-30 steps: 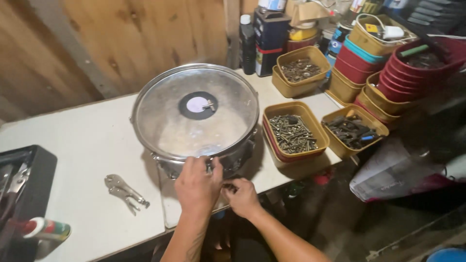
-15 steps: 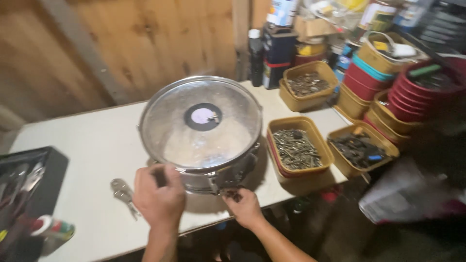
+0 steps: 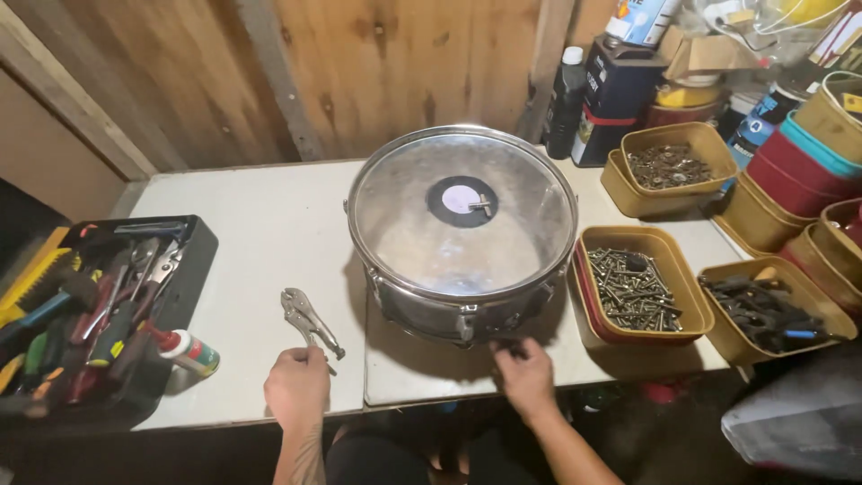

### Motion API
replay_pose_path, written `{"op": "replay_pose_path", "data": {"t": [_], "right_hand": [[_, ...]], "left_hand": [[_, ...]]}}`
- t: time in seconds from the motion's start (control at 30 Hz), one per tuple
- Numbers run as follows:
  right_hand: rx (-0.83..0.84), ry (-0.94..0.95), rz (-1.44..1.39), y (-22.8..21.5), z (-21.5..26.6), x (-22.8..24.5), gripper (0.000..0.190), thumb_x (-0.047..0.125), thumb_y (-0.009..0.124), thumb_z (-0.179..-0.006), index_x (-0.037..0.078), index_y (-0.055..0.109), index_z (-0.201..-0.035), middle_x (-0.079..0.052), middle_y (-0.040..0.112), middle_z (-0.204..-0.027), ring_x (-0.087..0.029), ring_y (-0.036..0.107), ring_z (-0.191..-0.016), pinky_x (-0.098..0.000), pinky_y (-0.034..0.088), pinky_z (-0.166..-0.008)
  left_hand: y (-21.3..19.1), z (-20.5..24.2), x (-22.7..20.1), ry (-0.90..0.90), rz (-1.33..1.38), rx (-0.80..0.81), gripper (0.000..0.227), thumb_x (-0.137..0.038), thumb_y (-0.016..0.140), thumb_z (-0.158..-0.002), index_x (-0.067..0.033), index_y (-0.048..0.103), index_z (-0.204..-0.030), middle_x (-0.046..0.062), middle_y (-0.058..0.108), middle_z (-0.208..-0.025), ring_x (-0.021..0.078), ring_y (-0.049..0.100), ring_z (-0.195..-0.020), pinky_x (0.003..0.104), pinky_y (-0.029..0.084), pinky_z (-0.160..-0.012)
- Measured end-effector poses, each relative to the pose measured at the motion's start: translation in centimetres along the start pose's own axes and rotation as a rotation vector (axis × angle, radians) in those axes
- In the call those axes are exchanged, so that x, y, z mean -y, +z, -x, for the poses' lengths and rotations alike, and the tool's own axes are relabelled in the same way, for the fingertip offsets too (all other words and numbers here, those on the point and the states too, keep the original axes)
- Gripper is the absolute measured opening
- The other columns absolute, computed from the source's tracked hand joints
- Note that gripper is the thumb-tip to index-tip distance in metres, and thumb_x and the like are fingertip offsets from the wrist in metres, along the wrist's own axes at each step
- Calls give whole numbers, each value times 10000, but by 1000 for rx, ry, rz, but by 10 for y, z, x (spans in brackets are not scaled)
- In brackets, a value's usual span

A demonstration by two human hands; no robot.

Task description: The person assembles a metal drum by inserting and tightening screws into the rim using their hands. They pick screws from a container and secure them around the drum's edge, occasionally rotating the drum to access different sections.

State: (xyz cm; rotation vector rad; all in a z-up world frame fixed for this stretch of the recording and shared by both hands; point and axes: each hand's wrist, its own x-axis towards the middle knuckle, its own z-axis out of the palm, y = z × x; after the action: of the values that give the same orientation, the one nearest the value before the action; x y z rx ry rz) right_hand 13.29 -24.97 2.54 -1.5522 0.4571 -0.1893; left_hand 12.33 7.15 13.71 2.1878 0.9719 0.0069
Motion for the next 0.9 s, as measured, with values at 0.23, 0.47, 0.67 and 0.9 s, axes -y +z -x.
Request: {"op": "replay_pose_path", "data": {"t": [0.23,0.47,0.67,0.9], "right_hand": [[-282,-348,279,-56,-46,-2,351,254,773,-888,97,634,-1169,-67,729,-955,-187,674,-679,-308,525,-685],[-166,-280,451,-32,-35,32,602,241,766,-849,60,606,-1401,-150,681,-1272,-275,653,-1084,-376,471,-950],[-201,-207,658,-40,-47,27,603,348,772,-848,91,660,-1382,-204,713,-1237,-389,655,-1108,-482,466,-953],[-247,-135,627,-37,-47,7,570,324,800,-800,205,685,-1346,-99,726,-1201,-297,700,-976,-424,510,-887]], "left_hand": [[30,-12,22,93,151,-217,397,-349,615,-931,-90,724,-1211,117,752,-1159,346,698,-1075,481,522,-946],[86,51,15,674,198,-74,424,-297,653,-871,-186,642,-1280,73,651,-1268,291,622,-1189,428,460,-1059],[106,69,10,1074,178,-197,518,-196,679,-877,-13,589,-1353,202,579,-1393,401,555,-1262,514,462,-1033],[73,20,7,615,-58,-52,210,-146,580,-821,-188,745,-946,92,715,-868,367,684,-771,524,568,-670]]}}
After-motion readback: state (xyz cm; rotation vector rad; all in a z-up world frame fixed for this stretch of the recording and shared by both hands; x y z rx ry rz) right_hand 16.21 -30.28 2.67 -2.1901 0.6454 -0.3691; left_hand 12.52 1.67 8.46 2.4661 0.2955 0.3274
